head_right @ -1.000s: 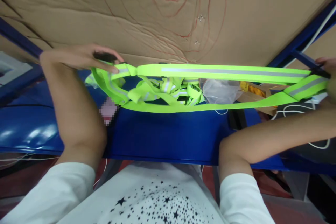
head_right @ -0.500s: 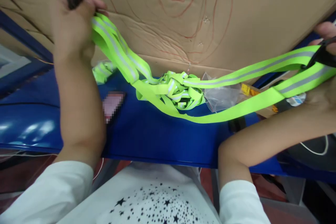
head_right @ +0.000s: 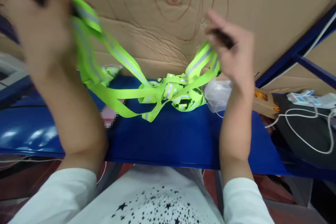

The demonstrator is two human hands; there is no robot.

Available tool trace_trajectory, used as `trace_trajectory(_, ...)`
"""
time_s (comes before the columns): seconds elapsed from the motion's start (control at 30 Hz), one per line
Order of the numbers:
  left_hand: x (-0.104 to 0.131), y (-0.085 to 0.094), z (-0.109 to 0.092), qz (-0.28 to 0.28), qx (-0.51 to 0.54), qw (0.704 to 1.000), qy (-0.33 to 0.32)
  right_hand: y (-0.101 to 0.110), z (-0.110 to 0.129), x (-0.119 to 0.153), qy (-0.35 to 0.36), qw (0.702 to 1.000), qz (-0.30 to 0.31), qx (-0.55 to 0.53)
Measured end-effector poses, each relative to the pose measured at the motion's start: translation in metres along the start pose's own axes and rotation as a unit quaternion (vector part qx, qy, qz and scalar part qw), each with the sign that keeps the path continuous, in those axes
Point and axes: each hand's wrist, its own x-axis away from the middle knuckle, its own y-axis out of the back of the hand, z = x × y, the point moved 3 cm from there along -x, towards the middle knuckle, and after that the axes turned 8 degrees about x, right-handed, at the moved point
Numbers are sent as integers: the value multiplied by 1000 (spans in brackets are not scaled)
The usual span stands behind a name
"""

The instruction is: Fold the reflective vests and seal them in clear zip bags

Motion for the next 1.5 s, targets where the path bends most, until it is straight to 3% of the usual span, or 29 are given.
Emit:
trace_trajectory(0.03, -2, -13, -17, 33, 71, 991, 105, -14, 9, 1, 25, 999, 21, 39)
trace_trajectory(0.07, -4, -29, -38, 114, 122, 975, 149, -29, 19, 2, 42, 994, 57, 79)
trace_trajectory(0.13, -5, -58, -78, 248, 168, 945, 135, -56, 33, 4, 40, 981, 119, 150)
trace_trajectory(0.23, -2, -86, -109, 314, 162, 928, 121, -82, 41, 8, 35, 967, 157, 196)
trace_trajectory(0.33, 3, -93, -113, 319, 149, 926, 136, -89, 34, 9, 30, 966, 159, 203)
trace_trajectory(0.5, 5, -93, -112, 329, 129, 924, 146, -81, 22, 8, 24, 966, 153, 205)
trace_trajectory(0.7, 6, -98, -117, 313, 148, 927, 147, -85, 27, 11, 30, 962, 141, 231)
trace_trajectory(1.13, 4, -90, -96, 263, 125, 944, 156, -84, 19, 12, 23, 961, 144, 233)
trace_trajectory(1.5, 4, -95, -120, 290, 136, 934, 159, -101, 35, 14, 5, 960, 156, 232)
